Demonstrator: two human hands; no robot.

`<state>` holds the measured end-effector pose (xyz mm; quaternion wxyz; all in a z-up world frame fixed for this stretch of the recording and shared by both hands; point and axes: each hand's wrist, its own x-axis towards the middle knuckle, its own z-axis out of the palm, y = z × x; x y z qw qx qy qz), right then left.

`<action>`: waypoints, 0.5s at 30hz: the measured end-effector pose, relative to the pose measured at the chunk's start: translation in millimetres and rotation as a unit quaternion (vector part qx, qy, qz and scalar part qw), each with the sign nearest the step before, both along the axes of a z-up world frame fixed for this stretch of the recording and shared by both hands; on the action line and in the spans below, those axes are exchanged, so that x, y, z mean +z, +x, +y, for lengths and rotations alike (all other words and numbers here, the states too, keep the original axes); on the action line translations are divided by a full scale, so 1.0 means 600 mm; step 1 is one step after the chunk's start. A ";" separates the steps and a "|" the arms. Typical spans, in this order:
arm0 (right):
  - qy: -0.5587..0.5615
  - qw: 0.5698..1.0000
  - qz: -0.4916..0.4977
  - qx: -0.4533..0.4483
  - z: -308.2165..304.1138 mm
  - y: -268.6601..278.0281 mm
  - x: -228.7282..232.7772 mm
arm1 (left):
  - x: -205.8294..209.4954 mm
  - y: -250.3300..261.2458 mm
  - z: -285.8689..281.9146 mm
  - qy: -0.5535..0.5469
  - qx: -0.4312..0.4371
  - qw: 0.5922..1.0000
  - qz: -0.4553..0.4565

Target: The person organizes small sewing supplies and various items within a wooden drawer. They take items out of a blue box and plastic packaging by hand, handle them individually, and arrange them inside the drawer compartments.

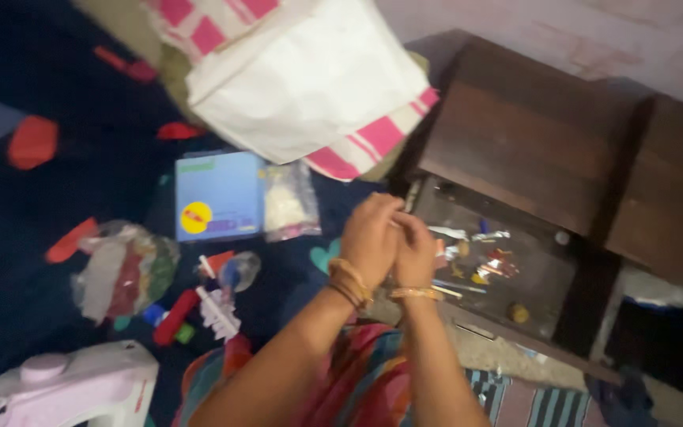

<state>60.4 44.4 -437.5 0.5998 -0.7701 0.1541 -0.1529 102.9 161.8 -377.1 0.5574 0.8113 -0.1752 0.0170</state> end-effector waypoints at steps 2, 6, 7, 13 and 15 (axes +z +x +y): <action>-0.249 0.957 0.137 -0.061 -0.100 -0.044 -0.010 | -0.021 -0.027 -0.075 0.049 -0.078 0.996 -0.009; -0.128 0.975 0.141 -0.112 -0.250 -0.137 -0.063 | -0.092 -0.058 -0.211 0.218 -0.209 0.953 -0.013; -0.104 0.971 0.171 -0.130 -0.278 -0.153 -0.078 | -0.115 -0.057 -0.243 0.266 -0.242 0.933 -0.015; 0.050 0.980 0.155 -0.115 -0.369 -0.194 -0.127 | -0.231 0.012 -0.404 0.438 -0.253 0.861 -0.043; 0.039 0.980 0.166 -0.099 -0.385 -0.199 -0.131 | -0.258 0.031 -0.430 0.488 -0.273 0.828 -0.039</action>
